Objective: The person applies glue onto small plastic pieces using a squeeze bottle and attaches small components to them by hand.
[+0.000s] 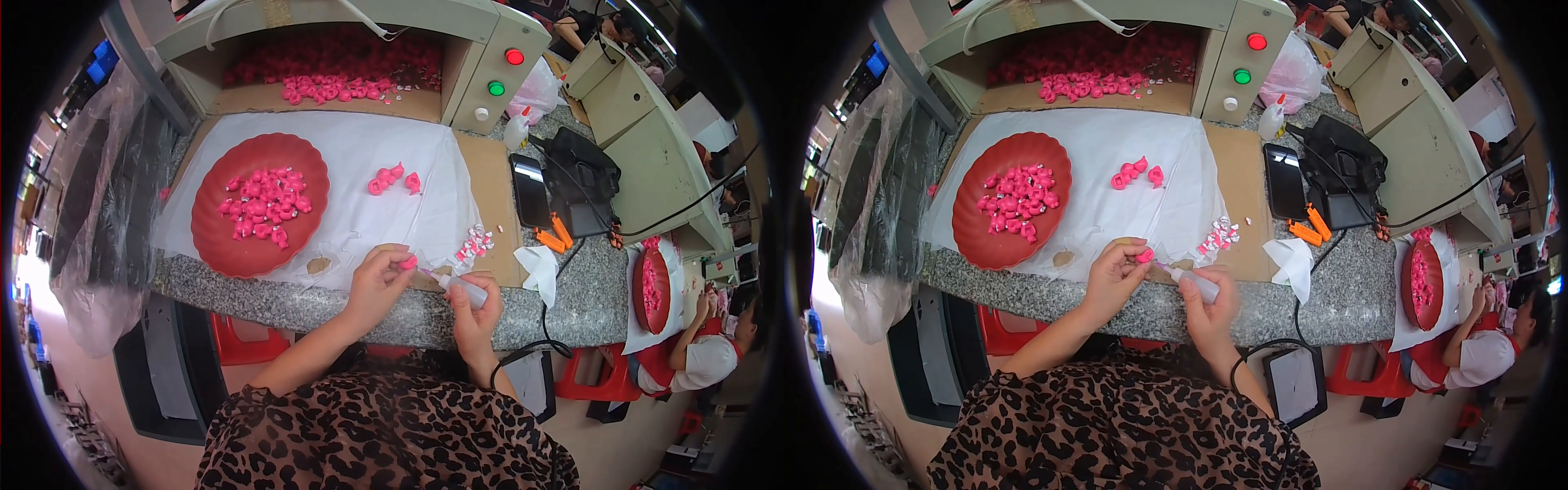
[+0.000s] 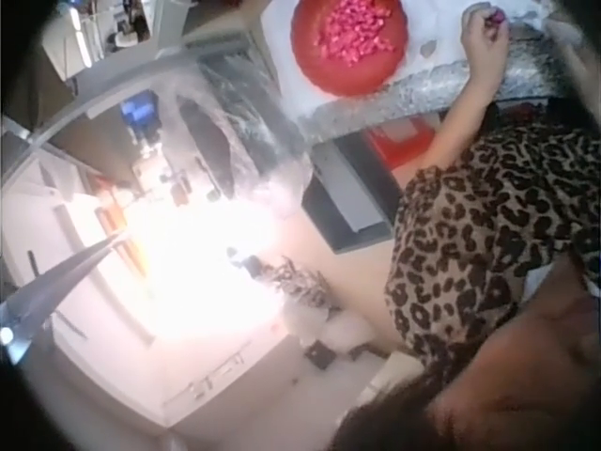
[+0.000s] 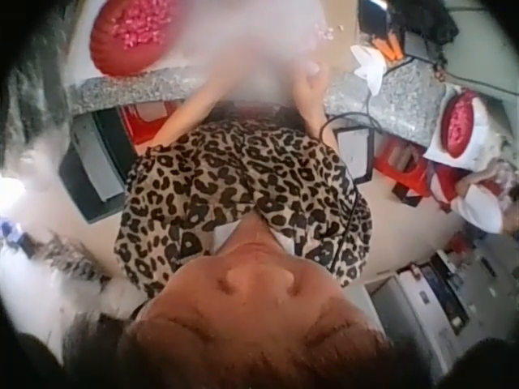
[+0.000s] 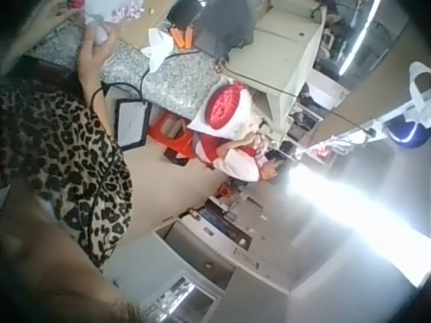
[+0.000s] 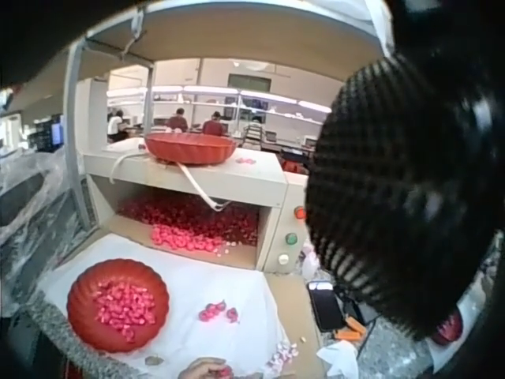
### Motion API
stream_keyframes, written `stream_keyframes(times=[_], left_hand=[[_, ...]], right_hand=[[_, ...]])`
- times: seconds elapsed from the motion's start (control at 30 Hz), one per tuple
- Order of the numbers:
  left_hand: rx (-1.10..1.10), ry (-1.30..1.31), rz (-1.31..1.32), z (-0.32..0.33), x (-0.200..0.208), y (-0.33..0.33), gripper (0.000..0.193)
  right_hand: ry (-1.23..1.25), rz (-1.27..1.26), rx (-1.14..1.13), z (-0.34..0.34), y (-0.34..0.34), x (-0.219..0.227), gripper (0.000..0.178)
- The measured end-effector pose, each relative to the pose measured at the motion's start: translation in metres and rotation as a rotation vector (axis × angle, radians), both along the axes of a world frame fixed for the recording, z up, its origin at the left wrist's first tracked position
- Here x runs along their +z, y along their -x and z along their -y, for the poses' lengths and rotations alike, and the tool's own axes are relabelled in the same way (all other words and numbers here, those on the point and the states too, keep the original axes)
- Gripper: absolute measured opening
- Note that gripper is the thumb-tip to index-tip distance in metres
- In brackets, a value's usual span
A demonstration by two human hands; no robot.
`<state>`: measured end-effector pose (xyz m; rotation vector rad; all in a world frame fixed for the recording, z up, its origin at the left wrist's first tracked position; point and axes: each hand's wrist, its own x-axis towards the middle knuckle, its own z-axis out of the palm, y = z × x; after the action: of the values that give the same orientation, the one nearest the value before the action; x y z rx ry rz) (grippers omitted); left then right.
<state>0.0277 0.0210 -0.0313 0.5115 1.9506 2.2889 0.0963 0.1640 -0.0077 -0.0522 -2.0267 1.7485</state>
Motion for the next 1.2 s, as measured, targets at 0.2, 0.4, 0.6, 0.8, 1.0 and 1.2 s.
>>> stream_keyframes(times=[0.2, 0.4, 0.6, 0.8, 1.0, 1.2], left_hand=[[0.002, 0.009, 0.015, 0.001, 0.000, 0.000, 0.019], [-0.001, 0.012, 0.009, 0.002, -0.001, -0.001, 0.020], [0.004, 0.035, -0.012, 0.002, -0.001, 0.000, 0.020], [0.011, 0.002, -0.004, 0.001, -0.001, 0.000, 0.020], [-0.002, -0.022, 0.011, 0.001, -0.001, 0.000, 0.020], [-0.007, -0.036, 0.019, 0.002, 0.000, 0.000, 0.020]], right_hand=[[0.002, 0.002, -0.010, 0.002, 0.001, 0.004, 0.014], [-0.146, -0.012, -0.023, -0.003, 0.001, -0.005, 0.014], [-0.069, 0.003, -0.003, 0.000, 0.002, 0.002, 0.013], [-0.025, -0.002, -0.001, 0.001, 0.003, 0.004, 0.014], [0.022, 0.035, 0.006, 0.001, 0.004, 0.008, 0.013], [-0.046, 0.014, -0.003, 0.000, 0.004, 0.004, 0.014]])
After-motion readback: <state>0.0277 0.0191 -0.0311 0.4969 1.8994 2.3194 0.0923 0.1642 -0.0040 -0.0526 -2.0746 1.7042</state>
